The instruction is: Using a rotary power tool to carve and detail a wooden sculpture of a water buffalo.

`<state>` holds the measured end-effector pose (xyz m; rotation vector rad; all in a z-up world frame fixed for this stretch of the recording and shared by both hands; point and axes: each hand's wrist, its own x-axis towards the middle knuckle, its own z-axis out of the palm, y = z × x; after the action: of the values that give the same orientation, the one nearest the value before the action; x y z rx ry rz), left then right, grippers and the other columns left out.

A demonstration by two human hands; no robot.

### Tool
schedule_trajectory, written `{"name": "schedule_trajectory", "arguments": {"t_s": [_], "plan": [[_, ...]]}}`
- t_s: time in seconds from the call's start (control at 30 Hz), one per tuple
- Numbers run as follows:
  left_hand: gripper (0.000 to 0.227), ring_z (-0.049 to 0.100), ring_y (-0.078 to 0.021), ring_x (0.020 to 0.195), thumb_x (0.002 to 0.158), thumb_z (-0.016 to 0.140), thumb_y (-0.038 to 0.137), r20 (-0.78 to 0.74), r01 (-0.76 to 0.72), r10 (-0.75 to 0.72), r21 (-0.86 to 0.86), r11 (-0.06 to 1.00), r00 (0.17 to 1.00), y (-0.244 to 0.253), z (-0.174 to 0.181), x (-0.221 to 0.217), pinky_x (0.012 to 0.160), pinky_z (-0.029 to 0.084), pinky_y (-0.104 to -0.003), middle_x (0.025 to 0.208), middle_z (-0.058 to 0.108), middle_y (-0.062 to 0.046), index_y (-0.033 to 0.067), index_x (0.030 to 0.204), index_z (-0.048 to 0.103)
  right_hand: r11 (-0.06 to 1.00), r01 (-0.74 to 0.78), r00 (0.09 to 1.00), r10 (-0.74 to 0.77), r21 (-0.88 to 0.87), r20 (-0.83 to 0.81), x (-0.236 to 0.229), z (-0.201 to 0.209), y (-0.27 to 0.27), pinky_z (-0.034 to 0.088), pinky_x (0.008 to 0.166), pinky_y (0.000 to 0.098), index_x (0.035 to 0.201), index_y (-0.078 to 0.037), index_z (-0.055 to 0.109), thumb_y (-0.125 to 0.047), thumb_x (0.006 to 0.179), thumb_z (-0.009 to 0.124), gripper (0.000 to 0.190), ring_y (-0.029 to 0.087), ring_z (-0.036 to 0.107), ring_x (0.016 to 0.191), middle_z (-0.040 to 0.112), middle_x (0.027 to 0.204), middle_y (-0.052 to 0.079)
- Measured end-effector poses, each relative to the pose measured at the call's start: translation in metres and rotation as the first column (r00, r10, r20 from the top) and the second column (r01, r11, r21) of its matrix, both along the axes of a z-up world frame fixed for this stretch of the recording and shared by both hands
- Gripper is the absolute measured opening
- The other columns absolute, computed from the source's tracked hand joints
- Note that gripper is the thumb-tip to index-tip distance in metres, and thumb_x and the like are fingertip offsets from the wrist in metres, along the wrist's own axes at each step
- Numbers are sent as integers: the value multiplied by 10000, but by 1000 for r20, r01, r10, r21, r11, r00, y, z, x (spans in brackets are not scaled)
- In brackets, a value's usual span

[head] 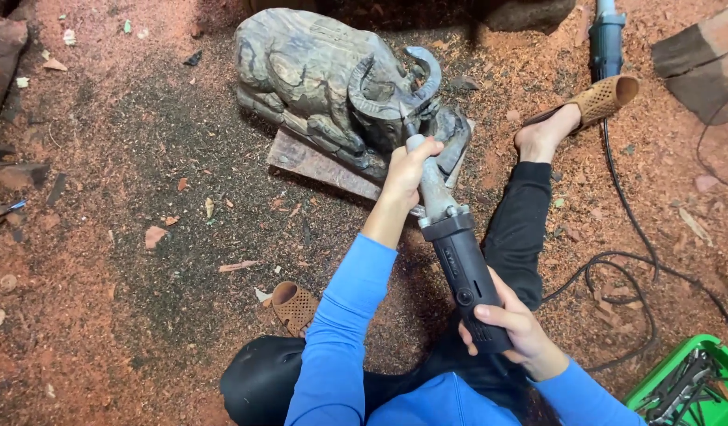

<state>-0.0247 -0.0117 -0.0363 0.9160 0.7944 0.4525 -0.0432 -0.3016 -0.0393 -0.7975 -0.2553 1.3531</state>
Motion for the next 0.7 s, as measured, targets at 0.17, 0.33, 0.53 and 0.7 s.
{"name": "schedule_trajectory", "arguments": {"t_s": [0.17,0.33,0.53,0.7], "plan": [[720,606,-333,1217,707,699,228,-19,-10,10,5,1000,1000,-2,2,7,997,482,-376,1331,640,-277,-159,1305,595,999,13,1000,-14,-35,-18,3,3,-1,529,390,359,1562,-83,310,-29,802,625,825,312,667,594,575,1015,215],[333,597,-237,769,793,690,194,7,15,-15,18,1000,1000,-11,2,21,680,494,-345,905,654,-169,-81,977,656,999,44,999,-44,20,-6,8,-15,-6,558,399,355,1596,-97,250,-35,808,636,879,319,677,621,596,1136,267],[509,673,-252,801,743,766,230,65,140,-142,32,990,988,-54,-3,21,671,563,-357,1007,717,-226,-117,1105,682,998,55,966,-56,11,253,-2,-86,-20,589,603,414,1592,-92,231,15,688,702,1025,314,721,702,675,989,217],[567,698,-311,1039,804,764,106,349,277,-211,-153,948,913,-78,-54,-6,738,644,-406,1191,688,-240,-65,1291,530,981,173,877,-115,-83,467,-18,-154,-38,593,620,341,1485,-27,425,21,651,773,906,249,721,654,728,942,160]]}}
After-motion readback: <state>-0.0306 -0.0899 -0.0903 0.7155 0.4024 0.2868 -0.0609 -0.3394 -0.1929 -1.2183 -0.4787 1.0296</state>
